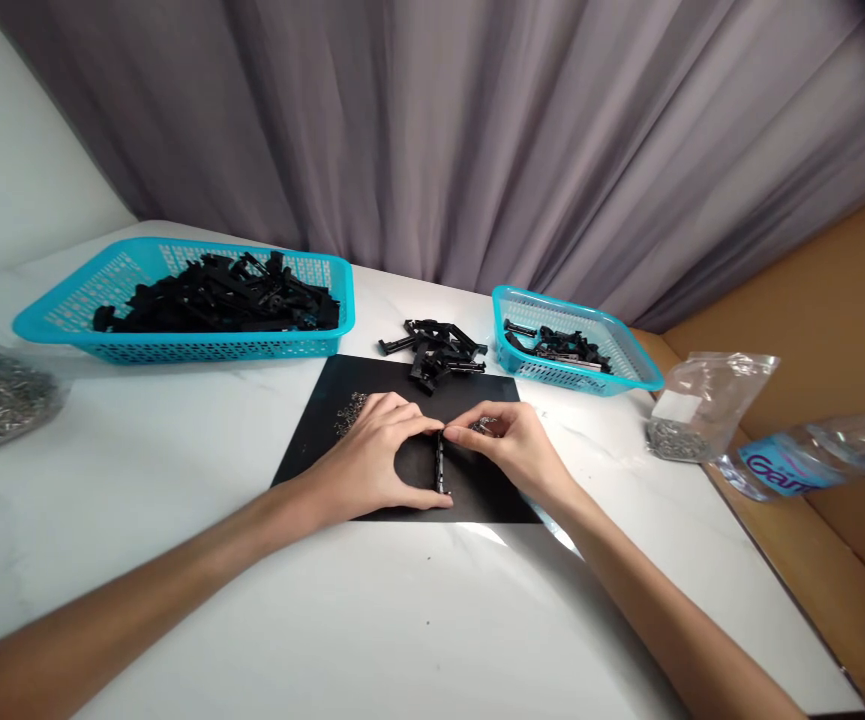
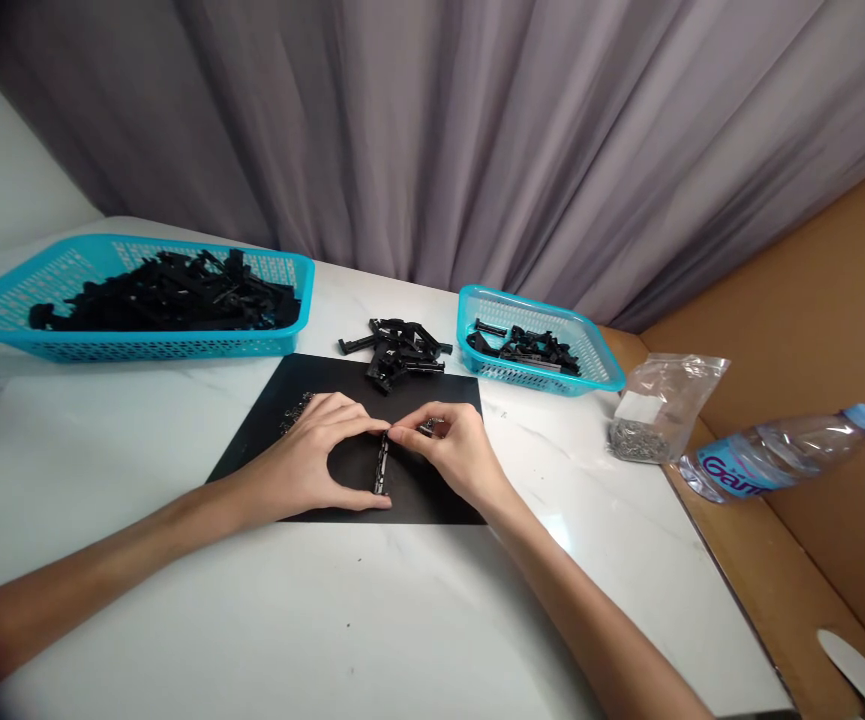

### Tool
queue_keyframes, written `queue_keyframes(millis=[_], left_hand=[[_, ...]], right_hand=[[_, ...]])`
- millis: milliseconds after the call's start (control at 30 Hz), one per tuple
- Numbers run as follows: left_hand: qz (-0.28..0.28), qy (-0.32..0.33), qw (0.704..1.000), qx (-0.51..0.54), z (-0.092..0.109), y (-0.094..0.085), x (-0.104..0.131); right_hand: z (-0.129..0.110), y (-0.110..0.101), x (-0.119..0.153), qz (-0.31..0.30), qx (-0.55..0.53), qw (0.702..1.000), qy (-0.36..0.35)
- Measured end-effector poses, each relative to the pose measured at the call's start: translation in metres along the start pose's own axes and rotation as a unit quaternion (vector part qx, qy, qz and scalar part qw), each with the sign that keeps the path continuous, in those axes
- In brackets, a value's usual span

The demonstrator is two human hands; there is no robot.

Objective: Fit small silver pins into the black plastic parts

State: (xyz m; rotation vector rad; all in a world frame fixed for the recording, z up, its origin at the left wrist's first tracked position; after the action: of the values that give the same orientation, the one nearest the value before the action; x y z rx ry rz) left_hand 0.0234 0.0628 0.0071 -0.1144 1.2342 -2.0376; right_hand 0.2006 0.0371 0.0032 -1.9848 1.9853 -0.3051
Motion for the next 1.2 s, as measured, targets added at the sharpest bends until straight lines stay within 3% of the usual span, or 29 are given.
queue_keyframes(millis=[200,367,467,633,733,933,1200], left_hand=[[-0.017,-0.023,0.999,0.022,-0.003,0.004,-0.003],[-0.014,-0.013,1.000,0.015,0.000,0.004,-0.002],[-0.012,-0.003,1.000,-0.008,0.002,0.002,-0.002],[-0.009,0.004,1.000,-0.020,0.004,0.000,-0.002],[-0.009,0.001,1.000,-0.013,0.003,0.001,-0.002],[-0.011,-0.003,1.000,-0.016,0.003,0.000,-0.001],[-0.015,-0.006,1.000,-0.014,0.003,0.000,-0.001]], right_hand=[[0.000,-0.001,-0.016,-0.096,-0.016,0.995,0.037],[-0.007,0.000,-0.015,-0.108,0.038,0.993,0.009],[-0.013,-0.006,-0.009,-0.070,0.112,0.991,-0.031],[-0.022,-0.028,0.008,0.065,0.179,0.978,-0.086],[-0.019,-0.031,0.014,0.068,0.131,0.987,-0.063],[-0.012,-0.019,0.010,-0.021,-0.050,0.996,-0.067],[-0.004,-0.008,0.006,-0.054,-0.089,0.993,-0.061]])
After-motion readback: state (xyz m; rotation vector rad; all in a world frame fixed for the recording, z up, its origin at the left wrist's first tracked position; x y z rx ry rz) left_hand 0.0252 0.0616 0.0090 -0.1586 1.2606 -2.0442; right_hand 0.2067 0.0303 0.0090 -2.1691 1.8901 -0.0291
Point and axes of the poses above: each hand's wrist, its own x-axis away from the middle knuckle, its own y-axis out of the palm, z = x × y, the point moved 5 cm from there along -x, towards the middle knuckle, and after that the axes turned 2 degrees about x, right-handed, at the moved point
